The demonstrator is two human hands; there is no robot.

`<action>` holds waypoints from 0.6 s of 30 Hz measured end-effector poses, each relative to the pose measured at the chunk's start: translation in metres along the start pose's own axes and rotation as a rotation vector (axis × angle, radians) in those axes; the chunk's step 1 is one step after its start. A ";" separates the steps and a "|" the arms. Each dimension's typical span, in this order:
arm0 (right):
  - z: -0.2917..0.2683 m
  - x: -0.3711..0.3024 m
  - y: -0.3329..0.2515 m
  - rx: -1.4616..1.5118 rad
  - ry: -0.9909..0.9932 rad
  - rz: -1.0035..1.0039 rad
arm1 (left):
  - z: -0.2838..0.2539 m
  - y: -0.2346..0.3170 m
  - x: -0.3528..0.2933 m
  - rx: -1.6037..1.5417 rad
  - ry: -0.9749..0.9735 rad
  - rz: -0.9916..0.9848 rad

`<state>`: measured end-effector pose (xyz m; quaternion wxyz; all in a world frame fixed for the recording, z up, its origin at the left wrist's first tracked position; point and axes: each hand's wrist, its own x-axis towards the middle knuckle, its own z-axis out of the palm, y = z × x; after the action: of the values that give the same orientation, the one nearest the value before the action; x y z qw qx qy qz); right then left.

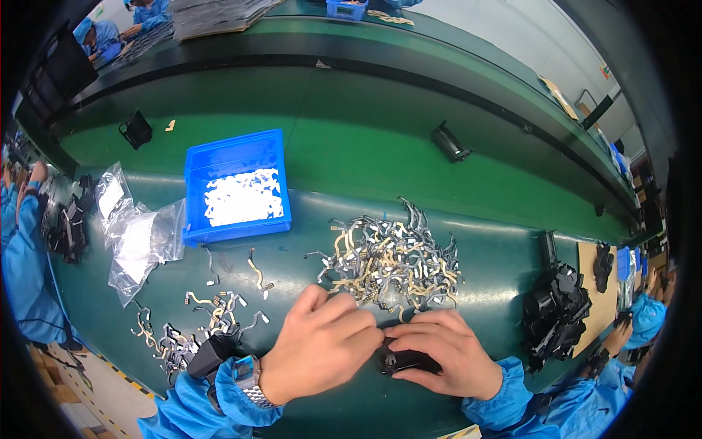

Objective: Assembling small electrical or mechanical components at a workstation.

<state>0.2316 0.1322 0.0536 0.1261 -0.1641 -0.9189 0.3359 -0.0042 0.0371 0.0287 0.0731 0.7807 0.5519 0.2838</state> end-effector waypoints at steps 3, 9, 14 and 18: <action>-0.001 0.000 -0.001 0.022 -0.017 0.026 | -0.008 -0.009 0.008 -0.282 0.009 0.022; 0.000 -0.002 0.002 0.151 -0.039 0.026 | -0.003 -0.013 0.007 -0.460 -0.092 0.100; -0.001 0.002 0.004 0.034 -0.039 -0.072 | -0.003 -0.016 0.004 -0.448 -0.096 0.137; 0.000 0.002 0.000 0.046 0.056 -0.075 | 0.000 -0.015 0.003 -0.439 -0.068 0.170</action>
<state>0.2297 0.1330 0.0542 0.1681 -0.1357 -0.9125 0.3474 -0.0157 0.0458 0.0233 0.2352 0.7990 0.4064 0.3757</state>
